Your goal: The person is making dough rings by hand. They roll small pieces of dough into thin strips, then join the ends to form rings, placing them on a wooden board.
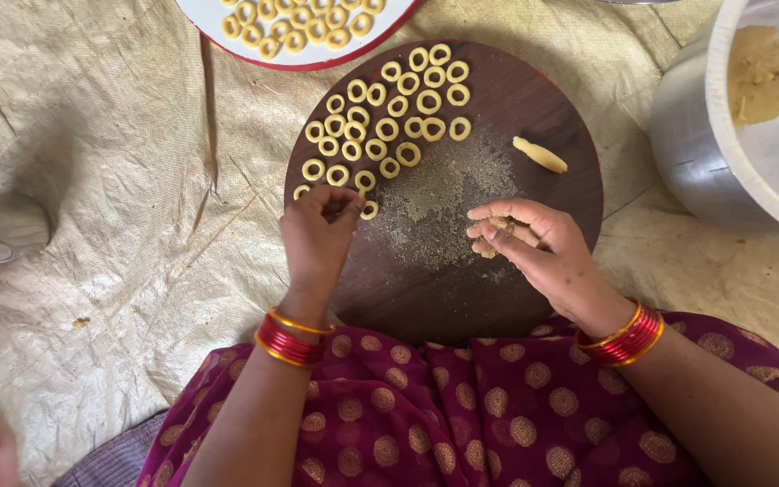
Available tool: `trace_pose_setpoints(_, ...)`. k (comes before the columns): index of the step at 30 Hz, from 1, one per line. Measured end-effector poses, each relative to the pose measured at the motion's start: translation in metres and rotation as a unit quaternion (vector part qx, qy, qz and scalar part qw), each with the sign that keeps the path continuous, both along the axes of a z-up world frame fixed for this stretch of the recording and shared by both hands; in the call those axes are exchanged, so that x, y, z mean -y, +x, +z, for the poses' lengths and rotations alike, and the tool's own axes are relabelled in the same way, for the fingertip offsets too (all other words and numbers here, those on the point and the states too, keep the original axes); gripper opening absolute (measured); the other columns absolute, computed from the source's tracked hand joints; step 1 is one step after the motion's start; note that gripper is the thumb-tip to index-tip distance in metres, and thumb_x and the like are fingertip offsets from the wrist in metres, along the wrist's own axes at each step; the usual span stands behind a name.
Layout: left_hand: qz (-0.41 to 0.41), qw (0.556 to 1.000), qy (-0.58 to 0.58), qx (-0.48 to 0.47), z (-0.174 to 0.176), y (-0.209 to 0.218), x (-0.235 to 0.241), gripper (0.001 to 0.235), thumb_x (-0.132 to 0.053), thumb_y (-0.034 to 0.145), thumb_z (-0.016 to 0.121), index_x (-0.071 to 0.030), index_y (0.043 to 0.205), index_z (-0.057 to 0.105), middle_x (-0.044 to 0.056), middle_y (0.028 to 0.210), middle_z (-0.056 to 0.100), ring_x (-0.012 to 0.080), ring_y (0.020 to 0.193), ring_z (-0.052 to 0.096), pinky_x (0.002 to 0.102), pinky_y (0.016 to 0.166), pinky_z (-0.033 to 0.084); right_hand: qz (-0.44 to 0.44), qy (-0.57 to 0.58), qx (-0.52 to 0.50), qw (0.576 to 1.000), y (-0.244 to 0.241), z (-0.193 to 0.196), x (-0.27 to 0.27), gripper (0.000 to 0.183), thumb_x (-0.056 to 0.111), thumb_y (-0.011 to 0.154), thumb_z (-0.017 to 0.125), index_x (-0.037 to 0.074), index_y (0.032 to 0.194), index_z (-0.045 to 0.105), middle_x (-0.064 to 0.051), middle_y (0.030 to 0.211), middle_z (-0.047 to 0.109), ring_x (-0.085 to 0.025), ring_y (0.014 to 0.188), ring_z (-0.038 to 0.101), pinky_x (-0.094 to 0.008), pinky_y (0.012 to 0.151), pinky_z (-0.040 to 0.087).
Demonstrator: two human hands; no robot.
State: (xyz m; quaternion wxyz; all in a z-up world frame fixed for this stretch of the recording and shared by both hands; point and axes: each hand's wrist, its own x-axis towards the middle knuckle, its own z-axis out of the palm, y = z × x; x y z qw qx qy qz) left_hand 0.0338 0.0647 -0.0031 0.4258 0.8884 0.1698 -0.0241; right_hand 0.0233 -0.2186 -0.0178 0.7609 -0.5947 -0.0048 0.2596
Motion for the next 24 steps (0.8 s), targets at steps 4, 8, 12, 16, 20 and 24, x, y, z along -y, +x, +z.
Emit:
trace_pose_setpoints(4,-0.039,0.996,0.082,0.001,-0.007,0.0,0.009,0.008,-0.012,0.088,0.077,-0.009,0.095,0.081,0.0,0.081,0.079,0.0061,0.065,0.073,0.022,0.058,0.057,0.0,-0.008,0.004,1.0,0.0,0.0,0.0,0.03,0.012,0.1,0.061,-0.004,0.125,0.066,-0.012,0.107,0.073,-0.015,0.096,0.071,-0.029,0.086,0.059)
trace_pose_setpoints(8,-0.03,0.999,0.023,-0.019,-0.009,-0.004,0.011,0.011,-0.012,0.088,0.079,-0.007,0.097,0.08,0.003,0.078,0.079,0.0079,0.065,0.073,0.023,0.06,0.056,0.0,-0.012,-0.005,1.0,0.0,0.001,0.0,0.03,0.012,0.1,0.062,-0.004,0.125,0.066,-0.012,0.106,0.073,-0.015,0.094,0.071,-0.029,0.085,0.059)
trace_pose_setpoints(12,0.011,0.973,-0.214,-0.088,-0.016,-0.002,0.01,0.016,-0.015,0.089,0.077,-0.005,0.102,0.078,0.005,0.085,0.079,0.0091,0.069,0.073,0.022,0.062,0.056,0.002,-0.016,-0.003,1.0,0.001,0.002,0.0,0.03,0.013,0.1,0.062,-0.004,0.124,0.066,-0.012,0.106,0.074,-0.015,0.093,0.071,-0.029,0.084,0.059)
trace_pose_setpoints(16,0.064,0.915,-0.366,-0.159,-0.019,-0.006,0.007,0.025,-0.021,0.091,0.075,0.0,0.105,0.076,0.007,0.089,0.08,0.0108,0.07,0.074,0.023,0.062,0.057,-0.001,-0.021,-0.009,1.0,0.0,0.002,-0.001,0.029,0.012,0.1,0.062,-0.004,0.123,0.067,-0.012,0.104,0.073,-0.015,0.092,0.071,-0.029,0.083,0.059)
trace_pose_setpoints(20,0.075,0.905,-0.378,-0.179,-0.017,-0.006,0.004,0.024,-0.021,0.087,0.08,-0.001,0.101,0.076,0.006,0.085,0.078,0.0112,0.068,0.072,0.023,0.06,0.057,-0.001,-0.013,-0.007,1.0,-0.001,0.003,-0.001,0.028,0.011,0.1,0.062,-0.004,0.123,0.067,-0.012,0.104,0.073,-0.015,0.091,0.07,-0.029,0.084,0.059)
trace_pose_setpoints(24,0.064,0.948,-0.257,-0.179,-0.004,0.004,-0.014,0.02,-0.018,0.082,0.083,-0.007,0.097,0.078,0.005,0.081,0.078,0.0132,0.062,0.069,0.024,0.055,0.057,-0.003,-0.018,-0.014,1.0,0.0,0.002,-0.001,0.028,0.011,0.099,0.062,-0.004,0.123,0.067,-0.012,0.104,0.074,-0.015,0.092,0.07,-0.029,0.083,0.058)
